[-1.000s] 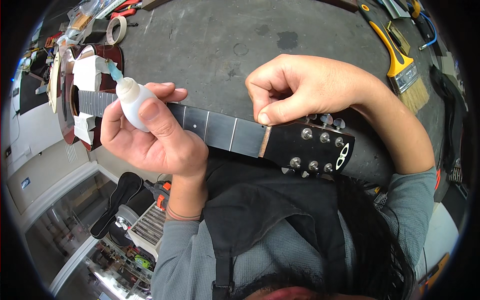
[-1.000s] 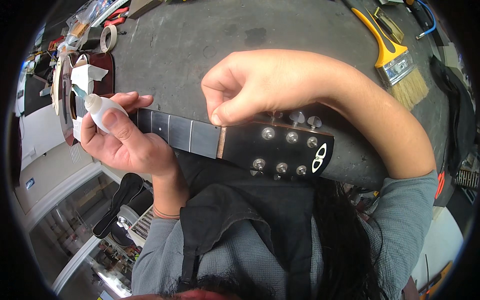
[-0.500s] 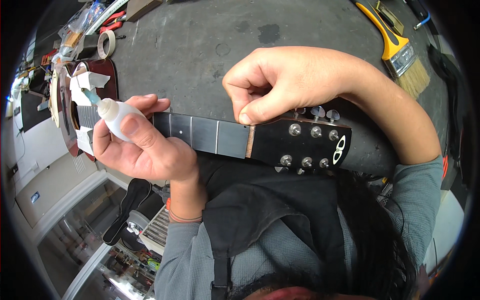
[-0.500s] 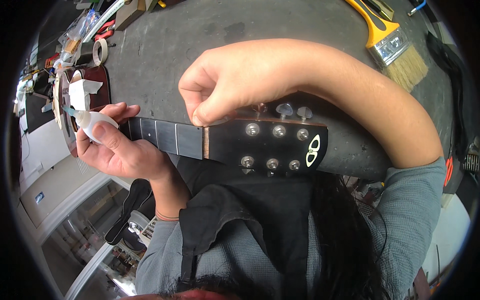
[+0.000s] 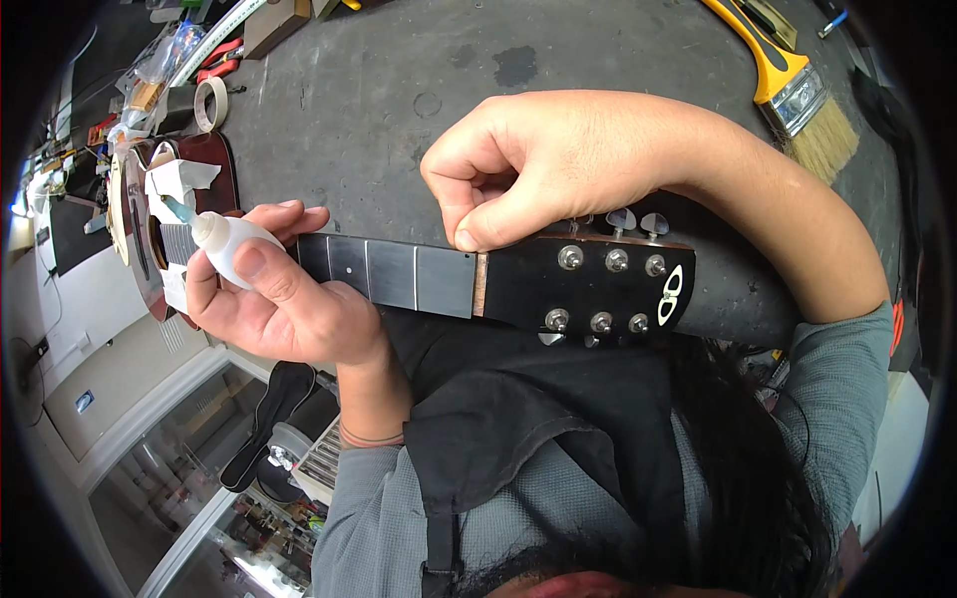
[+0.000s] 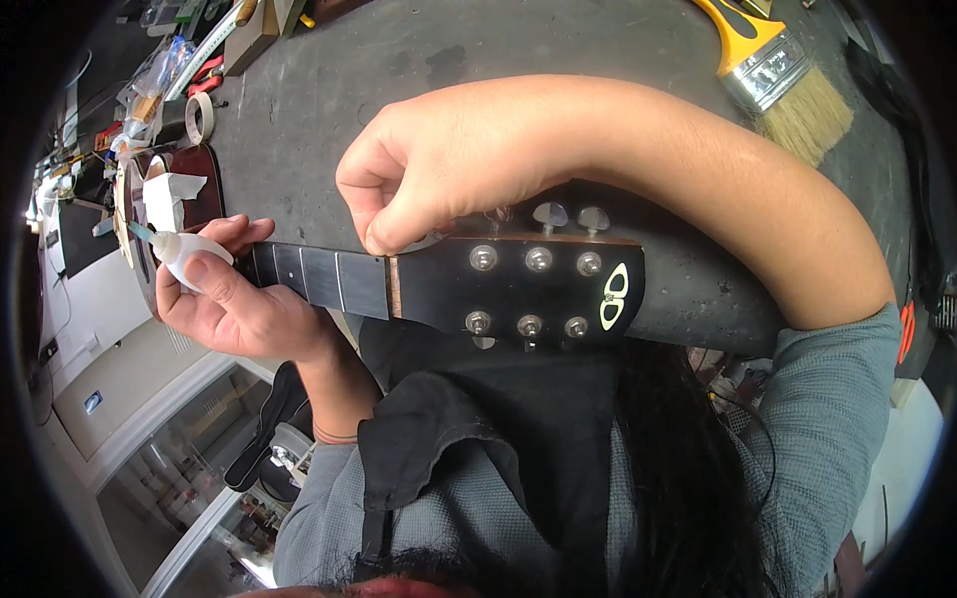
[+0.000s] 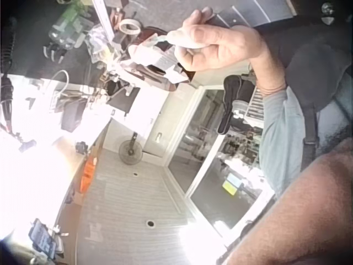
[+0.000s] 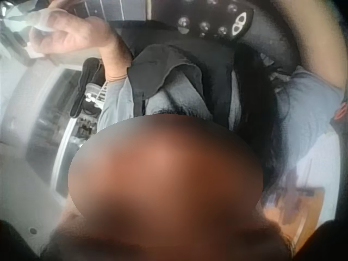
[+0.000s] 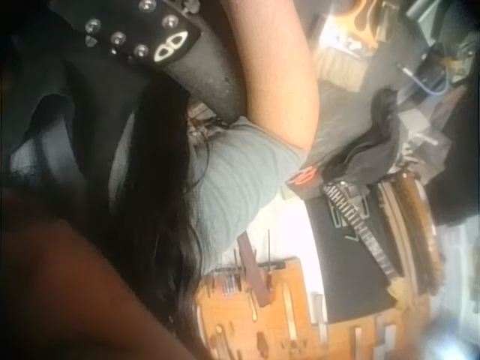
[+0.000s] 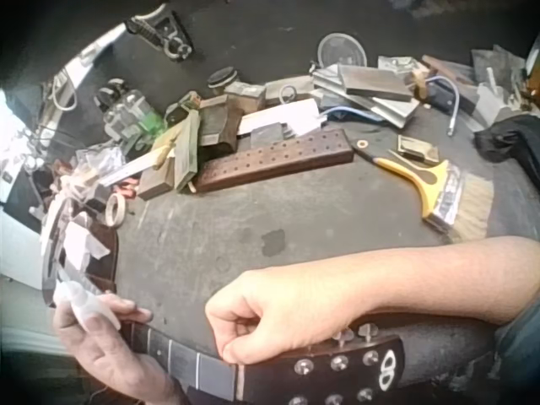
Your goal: The person applies glue to the fretboard of a guitar neck using a small bottle. They then use a metal file to scrape and smooth the glued area near the headstock. The task involves precise hand movements to apply adhesive and remove excess material.
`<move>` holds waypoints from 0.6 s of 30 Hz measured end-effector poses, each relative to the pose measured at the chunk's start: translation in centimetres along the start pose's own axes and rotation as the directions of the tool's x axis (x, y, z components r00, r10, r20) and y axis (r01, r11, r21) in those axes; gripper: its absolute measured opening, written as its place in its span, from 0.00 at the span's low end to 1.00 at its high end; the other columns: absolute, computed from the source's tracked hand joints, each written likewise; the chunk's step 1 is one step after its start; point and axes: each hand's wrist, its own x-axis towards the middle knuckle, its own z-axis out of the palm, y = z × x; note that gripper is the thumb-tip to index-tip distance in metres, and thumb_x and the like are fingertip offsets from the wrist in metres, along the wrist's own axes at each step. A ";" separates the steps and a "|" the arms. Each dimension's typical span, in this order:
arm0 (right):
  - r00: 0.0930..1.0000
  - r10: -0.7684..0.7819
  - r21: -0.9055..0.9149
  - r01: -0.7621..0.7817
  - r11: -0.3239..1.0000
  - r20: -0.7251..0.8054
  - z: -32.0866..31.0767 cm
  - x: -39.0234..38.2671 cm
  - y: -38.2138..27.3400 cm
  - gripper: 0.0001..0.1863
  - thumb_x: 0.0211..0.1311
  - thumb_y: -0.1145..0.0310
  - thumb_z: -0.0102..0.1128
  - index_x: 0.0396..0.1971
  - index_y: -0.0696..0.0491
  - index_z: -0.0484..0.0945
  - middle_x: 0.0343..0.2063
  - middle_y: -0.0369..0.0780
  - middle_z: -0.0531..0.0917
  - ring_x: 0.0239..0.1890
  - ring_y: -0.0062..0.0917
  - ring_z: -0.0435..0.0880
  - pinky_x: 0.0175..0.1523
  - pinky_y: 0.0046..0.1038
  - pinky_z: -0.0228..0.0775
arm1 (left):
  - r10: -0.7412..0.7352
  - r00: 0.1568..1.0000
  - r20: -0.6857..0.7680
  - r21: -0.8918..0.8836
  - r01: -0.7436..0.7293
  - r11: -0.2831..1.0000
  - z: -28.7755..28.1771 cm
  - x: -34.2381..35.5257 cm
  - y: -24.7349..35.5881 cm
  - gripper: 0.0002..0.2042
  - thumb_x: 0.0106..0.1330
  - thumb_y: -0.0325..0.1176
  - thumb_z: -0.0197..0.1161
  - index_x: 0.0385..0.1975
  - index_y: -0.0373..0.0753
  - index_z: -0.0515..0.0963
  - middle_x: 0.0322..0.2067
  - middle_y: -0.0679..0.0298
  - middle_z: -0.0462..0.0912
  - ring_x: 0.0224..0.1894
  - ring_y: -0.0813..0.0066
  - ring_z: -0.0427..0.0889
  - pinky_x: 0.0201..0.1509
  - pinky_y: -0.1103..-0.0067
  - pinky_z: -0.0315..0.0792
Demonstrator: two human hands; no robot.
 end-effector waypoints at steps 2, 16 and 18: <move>1.000 0.002 -0.010 -0.002 1.000 -0.011 0.1 -0.1 -0.1 0.10 0.69 0.62 0.68 0.39 0.54 0.88 0.28 0.32 0.87 0.28 0.17 0.82 0.33 0.26 0.70 | 0.000 1.000 0.006 -0.012 0.000 1.000 0.0 0.0 0.0 0.17 0.91 0.38 0.55 0.64 0.34 0.61 0.36 0.46 0.88 0.31 0.67 0.85 0.40 0.75 0.83; 0.999 0.032 0.030 -0.030 0.999 -0.040 -0.4 -1.2 0.0 0.13 0.72 0.60 0.68 0.44 0.55 0.89 0.33 0.35 0.91 0.34 0.19 0.88 0.39 0.27 0.79 | 0.034 0.999 0.037 -0.003 -0.034 0.999 -0.6 -0.2 -0.2 0.19 0.92 0.40 0.54 0.66 0.32 0.60 0.36 0.44 0.88 0.31 0.64 0.87 0.41 0.73 0.84; 0.998 0.025 0.043 -0.022 0.999 -0.059 -0.3 -1.1 0.3 0.14 0.73 0.60 0.68 0.45 0.56 0.88 0.33 0.34 0.91 0.34 0.19 0.88 0.38 0.27 0.80 | 0.039 0.999 0.038 -0.018 -0.038 0.999 -1.1 -0.4 -0.3 0.20 0.92 0.40 0.53 0.67 0.30 0.61 0.35 0.44 0.88 0.31 0.62 0.87 0.44 0.71 0.84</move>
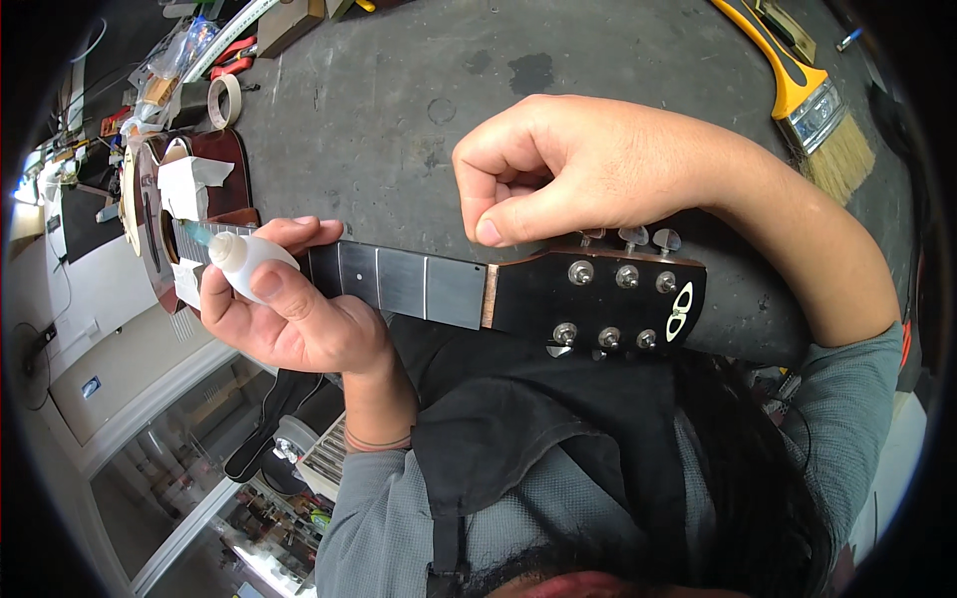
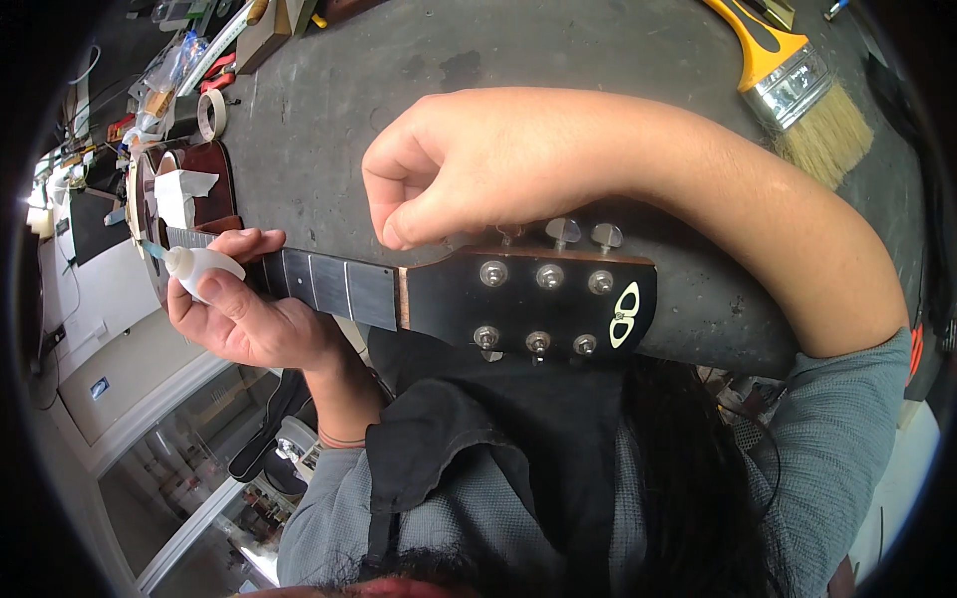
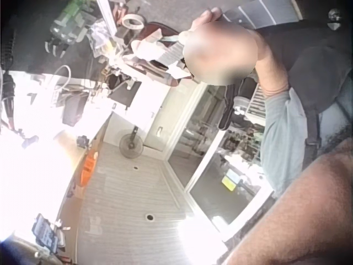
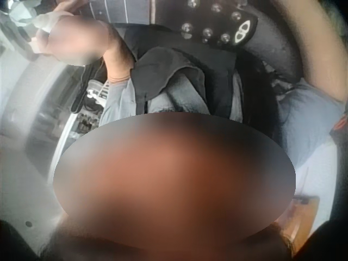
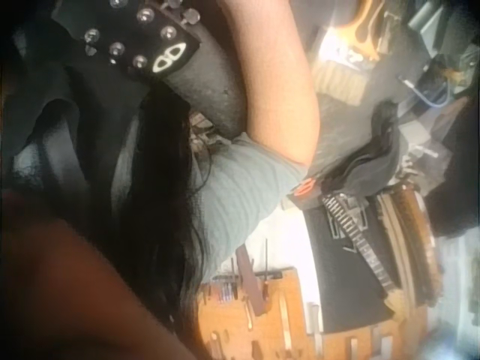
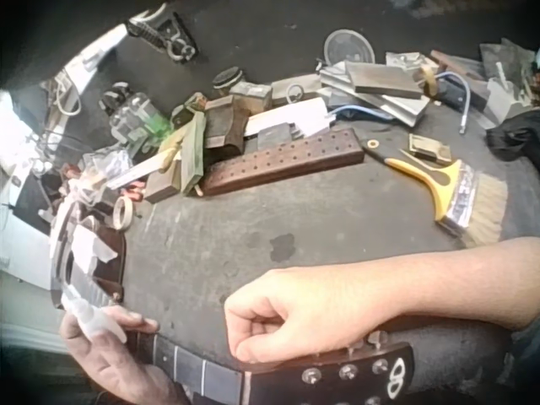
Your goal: The person applies glue to the fretboard of a guitar neck using a small bottle. They then use a metal file to scrape and smooth the glued area near the headstock. The task involves precise hand movements to apply adhesive and remove excess material.
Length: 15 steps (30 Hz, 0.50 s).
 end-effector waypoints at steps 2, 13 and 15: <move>0.999 0.001 0.004 -0.001 1.000 -0.037 0.1 0.1 0.2 0.14 0.75 0.60 0.68 0.45 0.56 0.88 0.32 0.34 0.90 0.33 0.19 0.87 0.38 0.27 0.79 | 0.019 1.000 0.014 -0.081 -0.018 0.997 -0.6 -0.3 -0.2 0.20 0.91 0.40 0.55 0.68 0.30 0.64 0.36 0.44 0.87 0.32 0.63 0.87 0.44 0.71 0.83; 0.990 0.030 0.027 -0.026 0.999 -0.138 0.1 -0.1 0.0 0.11 0.80 0.63 0.67 0.45 0.56 0.86 0.29 0.30 0.82 0.28 0.12 0.74 0.35 0.22 0.66 | 0.155 0.927 0.341 -0.085 -0.133 0.987 -4.9 -1.1 1.2 0.24 0.82 0.45 0.72 0.63 0.33 0.74 0.48 0.48 0.83 0.45 0.59 0.84 0.49 0.64 0.81; 0.989 0.039 0.028 -0.035 0.999 -0.144 0.1 -0.1 -0.2 0.11 0.80 0.63 0.67 0.45 0.56 0.86 0.29 0.30 0.81 0.28 0.12 0.74 0.35 0.22 0.66 | 0.150 0.924 0.350 -0.042 -0.145 0.989 -5.1 -1.2 1.7 0.24 0.75 0.43 0.78 0.58 0.33 0.77 0.47 0.51 0.84 0.44 0.60 0.86 0.50 0.64 0.81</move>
